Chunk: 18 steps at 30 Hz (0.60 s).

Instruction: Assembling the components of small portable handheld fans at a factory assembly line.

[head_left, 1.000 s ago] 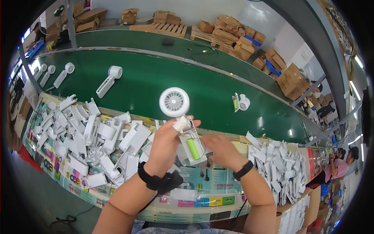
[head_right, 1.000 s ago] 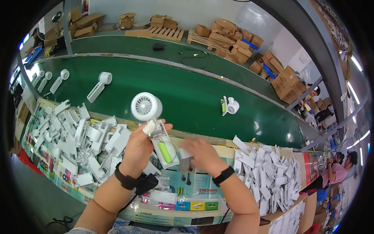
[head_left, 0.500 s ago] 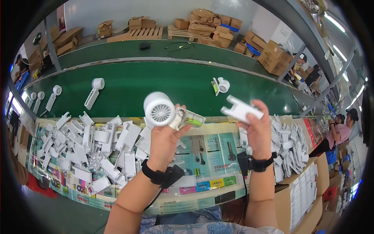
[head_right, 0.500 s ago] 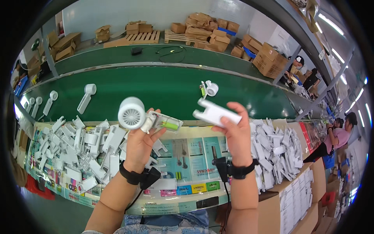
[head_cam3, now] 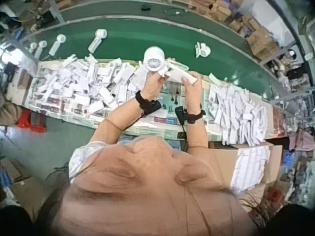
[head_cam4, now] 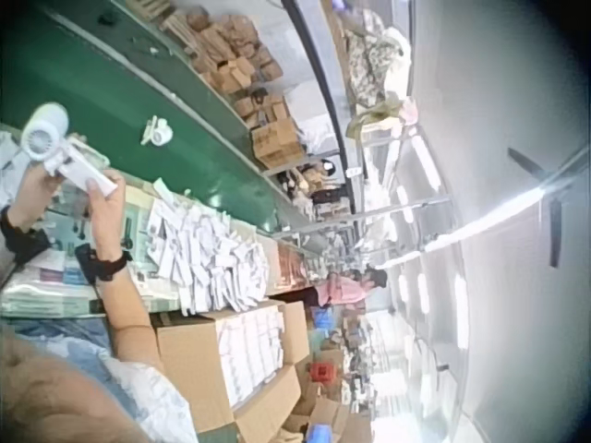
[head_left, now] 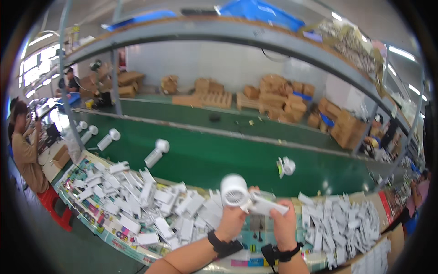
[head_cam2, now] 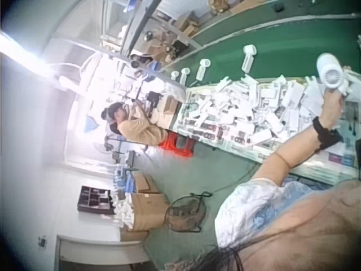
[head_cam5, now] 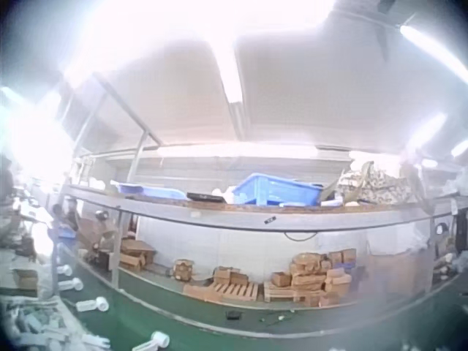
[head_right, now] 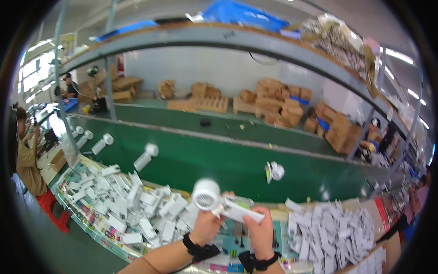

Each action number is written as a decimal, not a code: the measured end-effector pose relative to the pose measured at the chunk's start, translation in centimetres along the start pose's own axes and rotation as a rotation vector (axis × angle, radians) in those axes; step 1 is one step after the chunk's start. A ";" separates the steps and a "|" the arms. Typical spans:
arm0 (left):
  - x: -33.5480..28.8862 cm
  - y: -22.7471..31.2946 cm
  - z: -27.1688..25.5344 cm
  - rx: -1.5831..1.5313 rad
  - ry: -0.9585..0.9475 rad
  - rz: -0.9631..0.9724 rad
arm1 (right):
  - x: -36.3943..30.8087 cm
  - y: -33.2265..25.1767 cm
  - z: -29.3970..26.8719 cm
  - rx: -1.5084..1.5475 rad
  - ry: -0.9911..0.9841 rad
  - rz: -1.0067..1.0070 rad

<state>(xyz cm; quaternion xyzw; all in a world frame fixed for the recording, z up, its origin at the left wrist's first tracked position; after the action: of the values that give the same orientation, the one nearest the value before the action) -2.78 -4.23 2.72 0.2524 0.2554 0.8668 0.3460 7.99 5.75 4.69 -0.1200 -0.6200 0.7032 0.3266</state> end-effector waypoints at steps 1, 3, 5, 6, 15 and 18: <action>0.0 -0.1 0.1 0.059 0.009 -0.001 | 0.3 -0.1 0.0 -0.021 0.001 -0.018; -0.3 0.2 0.3 0.102 0.040 0.040 | 0.1 -0.7 0.4 -0.083 0.006 -0.082; -0.4 0.9 -0.1 0.164 0.098 0.131 | -0.6 -1.8 1.2 -0.314 0.088 -0.184; -0.7 1.6 0.4 0.237 0.148 0.148 | -0.7 -2.0 1.1 -0.413 0.153 -0.174; -2.3 3.2 2.3 0.387 0.054 0.405 | -1.8 -0.4 3.0 -0.191 0.000 -0.128; -2.2 3.0 1.9 0.331 0.094 0.420 | -2.2 -1.5 3.7 -0.245 0.083 -0.328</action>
<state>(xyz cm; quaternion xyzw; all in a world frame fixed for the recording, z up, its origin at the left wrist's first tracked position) -1.64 -7.21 5.45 0.3126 0.3514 0.8768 0.1004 8.01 1.55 6.35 -0.0849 -0.6980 0.5545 0.4451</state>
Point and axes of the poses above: each hand's wrist, its own x-axis towards the middle knuckle, its own z-axis out of the palm, y = z × x, the point moved 7 cm from there along x, towards the middle knuckle, and after that the axes turned 7 degrees about -y, right-handed, at the moved point
